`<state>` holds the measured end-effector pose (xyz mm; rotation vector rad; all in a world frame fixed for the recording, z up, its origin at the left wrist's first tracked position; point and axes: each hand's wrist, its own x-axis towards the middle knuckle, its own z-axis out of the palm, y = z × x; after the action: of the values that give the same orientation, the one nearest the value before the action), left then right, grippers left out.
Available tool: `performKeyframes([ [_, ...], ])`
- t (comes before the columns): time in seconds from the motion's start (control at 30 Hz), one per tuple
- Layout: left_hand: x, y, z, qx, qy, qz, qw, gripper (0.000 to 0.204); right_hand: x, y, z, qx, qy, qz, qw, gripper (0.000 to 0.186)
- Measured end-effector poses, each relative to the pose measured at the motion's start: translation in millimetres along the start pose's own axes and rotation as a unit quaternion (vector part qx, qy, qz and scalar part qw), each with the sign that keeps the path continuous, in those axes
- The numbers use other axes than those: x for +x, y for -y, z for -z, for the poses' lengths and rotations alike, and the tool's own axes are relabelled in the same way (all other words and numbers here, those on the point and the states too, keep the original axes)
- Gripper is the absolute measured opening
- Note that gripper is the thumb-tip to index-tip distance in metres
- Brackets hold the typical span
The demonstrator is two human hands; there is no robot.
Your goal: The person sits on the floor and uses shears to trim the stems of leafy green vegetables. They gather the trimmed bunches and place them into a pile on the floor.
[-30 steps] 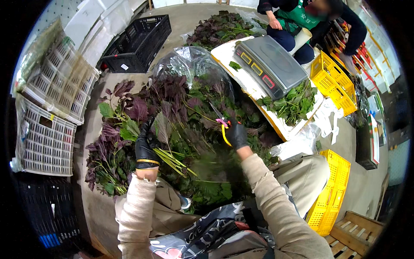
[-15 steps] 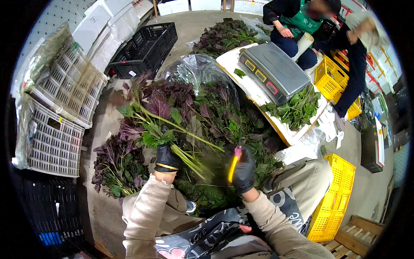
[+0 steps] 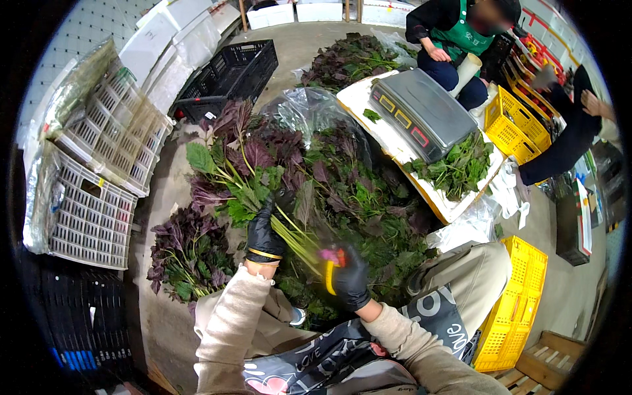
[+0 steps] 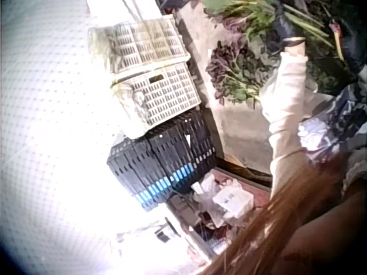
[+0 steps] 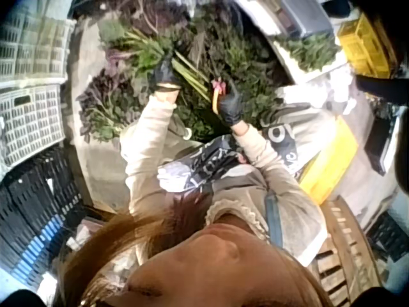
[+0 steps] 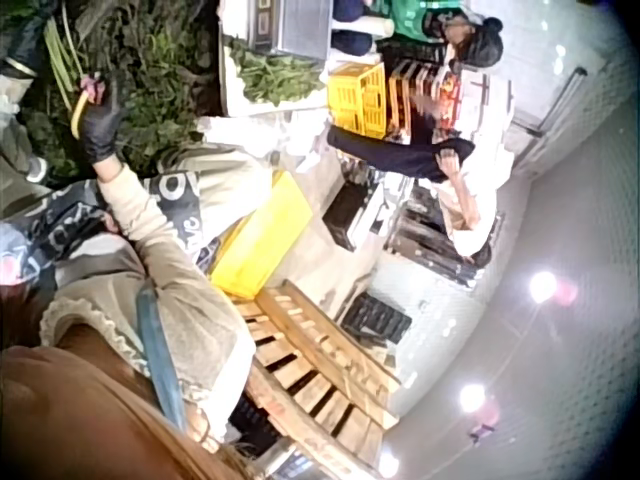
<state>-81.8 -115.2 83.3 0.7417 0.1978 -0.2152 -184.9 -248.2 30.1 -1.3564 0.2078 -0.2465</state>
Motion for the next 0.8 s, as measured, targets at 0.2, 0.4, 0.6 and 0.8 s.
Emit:
performKeyframes([
  [0.2,0.2,-1.5,6.2,0.069,0.031,-0.059,0.995,0.033,5.8,-8.8,15.3,-0.060,0.042,0.037,0.997,0.034],
  [0.4,-3.2,-7.7,6.2,0.069,0.041,-0.058,0.995,0.033,33.7,10.6,42.3,0.034,0.084,-0.092,0.992,0.037],
  [0.6,6.4,5.6,34.6,0.239,0.028,-0.091,0.966,0.030,63.5,40.8,49.4,0.122,0.066,-0.012,0.990,0.029],
  [0.8,3.4,-15.2,29.2,0.475,0.037,-0.360,0.802,0.021,66.3,12.9,66.1,-0.113,0.004,0.047,0.992,0.021],
])
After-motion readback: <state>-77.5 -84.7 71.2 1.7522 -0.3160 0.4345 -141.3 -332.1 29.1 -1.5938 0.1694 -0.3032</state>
